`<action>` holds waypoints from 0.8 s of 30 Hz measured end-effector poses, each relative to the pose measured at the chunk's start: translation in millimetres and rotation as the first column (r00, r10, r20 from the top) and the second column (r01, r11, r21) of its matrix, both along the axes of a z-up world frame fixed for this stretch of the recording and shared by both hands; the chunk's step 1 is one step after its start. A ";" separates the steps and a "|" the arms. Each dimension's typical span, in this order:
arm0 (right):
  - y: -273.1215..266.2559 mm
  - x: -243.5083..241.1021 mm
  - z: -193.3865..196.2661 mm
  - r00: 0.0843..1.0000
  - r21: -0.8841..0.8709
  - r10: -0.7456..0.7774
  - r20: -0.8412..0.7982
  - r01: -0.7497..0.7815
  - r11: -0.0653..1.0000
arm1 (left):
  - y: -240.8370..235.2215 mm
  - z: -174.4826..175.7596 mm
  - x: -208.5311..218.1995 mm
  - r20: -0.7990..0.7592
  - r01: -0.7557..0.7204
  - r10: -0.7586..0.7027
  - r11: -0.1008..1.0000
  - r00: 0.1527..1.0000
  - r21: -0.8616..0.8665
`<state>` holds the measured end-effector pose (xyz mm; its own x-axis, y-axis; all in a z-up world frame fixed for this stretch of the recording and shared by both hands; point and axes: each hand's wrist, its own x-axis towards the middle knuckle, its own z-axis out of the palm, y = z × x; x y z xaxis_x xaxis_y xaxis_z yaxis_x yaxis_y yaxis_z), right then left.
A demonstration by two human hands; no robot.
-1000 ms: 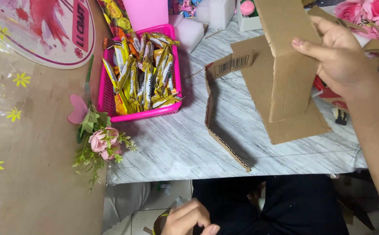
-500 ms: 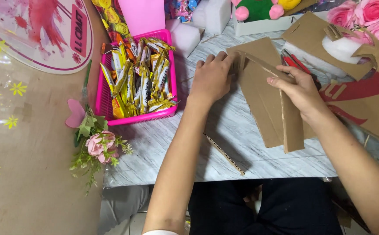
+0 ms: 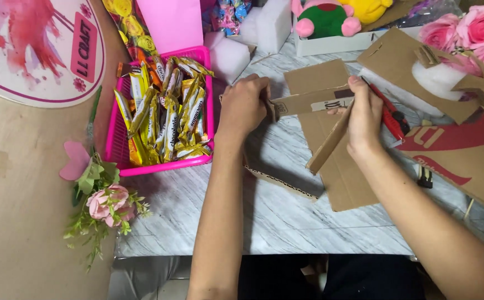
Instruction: Assembling a heart-shaped cardboard box by cutting and folding cardboard sheets using a utility knife and scissors.
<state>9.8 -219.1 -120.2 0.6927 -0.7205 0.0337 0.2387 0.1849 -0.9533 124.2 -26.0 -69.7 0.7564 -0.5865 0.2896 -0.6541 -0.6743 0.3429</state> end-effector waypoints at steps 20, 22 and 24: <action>-17.4 7.1 -34.7 0.999 -0.467 0.037 0.031 -0.018 0.884 | 8.2 -2.7 -3.1 -0.138 0.087 -0.094 0.994 0.986 -0.061; -15.5 3.3 -37.7 1.000 -0.452 -0.009 0.023 0.019 0.892 | 3.4 -5.2 -6.2 -0.071 0.078 -0.114 0.918 0.991 -0.390; -18.3 2.9 -37.2 1.000 -0.453 -0.014 0.011 0.018 0.891 | 5.8 7.3 -11.2 -0.004 0.132 -0.155 0.856 0.988 -0.501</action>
